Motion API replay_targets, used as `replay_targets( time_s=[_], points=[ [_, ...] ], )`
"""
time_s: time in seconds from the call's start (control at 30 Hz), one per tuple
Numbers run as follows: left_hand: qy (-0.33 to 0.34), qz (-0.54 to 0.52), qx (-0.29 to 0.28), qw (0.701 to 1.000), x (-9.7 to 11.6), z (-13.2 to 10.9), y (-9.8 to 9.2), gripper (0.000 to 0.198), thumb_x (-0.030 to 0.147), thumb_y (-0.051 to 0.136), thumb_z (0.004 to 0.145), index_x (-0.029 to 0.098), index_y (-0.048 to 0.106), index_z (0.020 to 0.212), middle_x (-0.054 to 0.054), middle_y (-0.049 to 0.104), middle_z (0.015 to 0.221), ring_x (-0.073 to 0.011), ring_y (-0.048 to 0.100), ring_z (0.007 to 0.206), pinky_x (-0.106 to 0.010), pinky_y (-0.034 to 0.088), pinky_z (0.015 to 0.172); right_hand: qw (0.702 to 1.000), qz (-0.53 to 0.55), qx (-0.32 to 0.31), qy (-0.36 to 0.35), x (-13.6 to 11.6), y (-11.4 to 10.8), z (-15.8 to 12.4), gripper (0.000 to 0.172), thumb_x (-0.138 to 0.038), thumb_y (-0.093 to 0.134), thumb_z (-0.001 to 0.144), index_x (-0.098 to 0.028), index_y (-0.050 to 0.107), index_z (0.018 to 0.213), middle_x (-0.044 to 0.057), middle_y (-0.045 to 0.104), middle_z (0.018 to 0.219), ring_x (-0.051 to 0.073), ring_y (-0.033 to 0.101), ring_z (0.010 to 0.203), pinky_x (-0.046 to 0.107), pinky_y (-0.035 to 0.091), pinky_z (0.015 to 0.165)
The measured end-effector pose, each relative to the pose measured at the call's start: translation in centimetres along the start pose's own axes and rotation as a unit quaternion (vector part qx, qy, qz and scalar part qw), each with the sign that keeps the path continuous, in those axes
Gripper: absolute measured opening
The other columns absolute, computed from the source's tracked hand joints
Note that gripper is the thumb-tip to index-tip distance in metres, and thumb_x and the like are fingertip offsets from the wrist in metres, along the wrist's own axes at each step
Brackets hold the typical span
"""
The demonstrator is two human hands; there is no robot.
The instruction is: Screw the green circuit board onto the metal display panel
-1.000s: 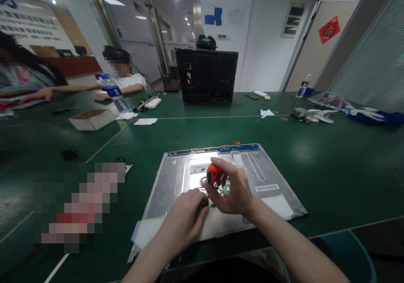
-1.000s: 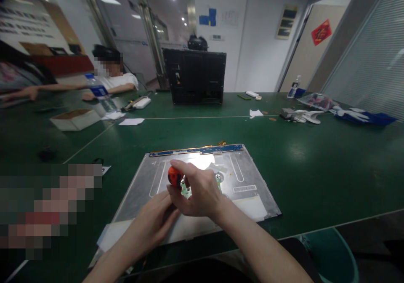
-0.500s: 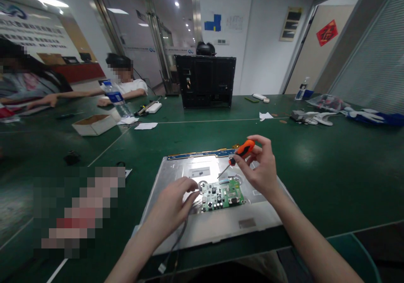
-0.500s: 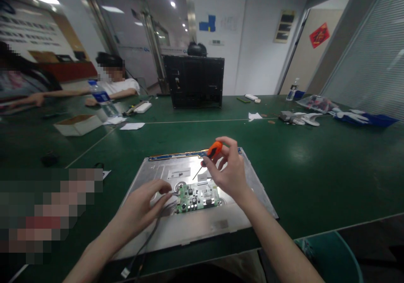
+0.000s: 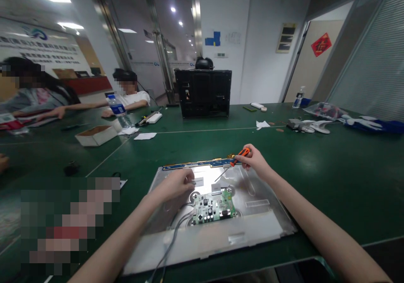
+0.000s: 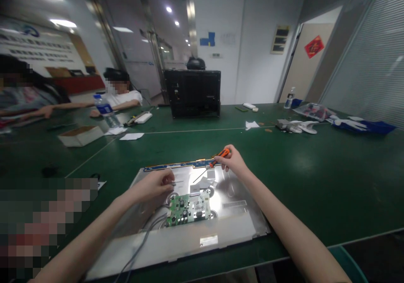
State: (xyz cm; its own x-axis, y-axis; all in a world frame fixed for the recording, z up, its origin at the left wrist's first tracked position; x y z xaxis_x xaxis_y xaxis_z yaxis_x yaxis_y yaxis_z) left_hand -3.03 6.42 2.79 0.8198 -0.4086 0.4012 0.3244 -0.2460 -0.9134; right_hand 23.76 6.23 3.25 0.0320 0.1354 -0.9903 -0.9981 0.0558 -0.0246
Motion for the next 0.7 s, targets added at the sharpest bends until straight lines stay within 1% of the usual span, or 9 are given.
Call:
replay_targets(
  time_s=[0.1,0.23,0.33,0.4,0.47,0.5,0.57,0.63,0.7],
  points=[
    [0.006,-0.005,-0.016,1.0,0.1,0.4,0.2,0.01,0.027,0.056,0.076,0.02,0.063,0.074,-0.002,0.067,0.076,-0.0219,0.063,0.073,-0.028,0.042,0.064,0.999,0.035,0.001,0.014,1.3,-0.2,0.3,0.066,-0.059,0.086,0.05,-0.025,0.04,0.082,-0.012,0.052,0.049,0.008,0.044,0.035,0.017,0.029,0.034],
    [0.01,-0.009,-0.027,1.0,-0.2,0.5,0.5,0.014,0.029,0.056,0.079,0.02,0.065,0.076,-0.001,0.065,0.073,-0.0206,0.061,0.07,-0.027,0.04,0.063,0.997,0.069,0.011,0.028,2.6,-0.4,-0.2,0.066,-0.058,0.088,0.048,-0.024,0.04,0.079,-0.01,0.055,0.051,0.005,0.039,0.034,0.016,0.026,0.034],
    [0.014,-0.006,-0.03,0.999,-0.5,0.5,0.3,0.014,0.031,0.057,0.08,0.02,0.064,0.074,-0.001,0.063,0.07,-0.0209,0.059,0.069,-0.028,0.039,0.062,0.995,0.091,0.02,0.029,2.7,-0.7,-0.7,0.065,-0.056,0.089,0.048,-0.024,0.041,0.08,-0.012,0.052,0.05,0.005,0.039,0.034,0.016,0.026,0.034],
    [0.018,-0.005,-0.026,0.999,-0.1,0.5,0.0,0.016,0.032,0.057,0.081,0.02,0.064,0.074,-0.002,0.064,0.073,-0.0214,0.059,0.071,-0.028,0.039,0.064,0.994,0.104,0.031,0.025,2.4,-1.1,-0.8,0.065,-0.056,0.089,0.049,-0.024,0.042,0.081,-0.013,0.05,0.049,0.006,0.039,0.035,0.017,0.026,0.034],
    [0.027,-0.007,-0.02,0.999,0.9,0.6,-0.2,0.016,0.031,0.056,0.083,0.02,0.064,0.076,-0.003,0.065,0.076,-0.0217,0.06,0.072,-0.029,0.04,0.064,0.992,0.114,0.045,0.021,2.0,-1.5,-0.8,0.064,-0.057,0.089,0.05,-0.024,0.043,0.081,-0.013,0.048,0.048,0.006,0.039,0.035,0.017,0.025,0.034],
    [0.034,-0.008,-0.018,0.999,1.7,0.7,-0.1,0.015,0.029,0.056,0.083,0.019,0.064,0.074,-0.003,0.065,0.075,-0.0217,0.059,0.071,-0.029,0.04,0.064,0.992,0.117,0.052,0.018,1.9,-1.7,-0.8,0.064,-0.058,0.089,0.05,-0.024,0.044,0.082,-0.013,0.047,0.048,0.006,0.039,0.035,0.017,0.025,0.034],
    [0.104,-0.024,-0.016,0.994,4.3,0.9,0.3,0.014,0.025,0.056,0.083,0.018,0.066,0.077,-0.005,0.068,0.078,-0.0215,0.061,0.073,-0.028,0.042,0.065,0.99,0.124,0.067,0.012,1.7,-2.1,-0.7,0.064,-0.059,0.089,0.051,-0.024,0.045,0.082,-0.014,0.046,0.047,0.006,0.038,0.035,0.018,0.024,0.034],
    [0.136,-0.033,-0.022,0.99,6.4,1.5,1.1,0.011,0.023,0.06,0.083,0.018,0.068,0.079,-0.004,0.07,0.081,-0.0204,0.063,0.077,-0.028,0.044,0.069,0.988,0.131,0.079,0.005,1.8,-2.5,-0.5,0.063,-0.06,0.089,0.05,-0.024,0.047,0.081,-0.013,0.045,0.046,0.006,0.037,0.035,0.018,0.024,0.034],
    [0.155,-0.037,-0.031,0.987,7.9,2.3,2.3,0.006,0.019,0.064,0.08,0.018,0.069,0.077,-0.003,0.071,0.08,-0.0194,0.063,0.076,-0.027,0.044,0.07,0.987,0.138,0.088,0.0,1.9,-2.8,-0.4,0.063,-0.062,0.089,0.05,-0.024,0.048,0.08,-0.013,0.044,0.045,0.006,0.036,0.035,0.019,0.023,0.034]
  ],
)
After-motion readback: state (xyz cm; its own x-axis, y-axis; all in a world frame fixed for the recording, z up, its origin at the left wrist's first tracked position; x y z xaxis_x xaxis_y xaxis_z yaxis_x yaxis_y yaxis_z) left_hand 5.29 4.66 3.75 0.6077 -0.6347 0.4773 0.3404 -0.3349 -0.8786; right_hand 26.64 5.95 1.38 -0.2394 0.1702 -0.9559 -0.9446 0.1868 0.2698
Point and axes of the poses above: each hand's wrist, its own z-axis towards the middle knuckle, its own y-axis out of the palm, x = y × z, the point moved 7 cm from there along z, towards the middle knuckle
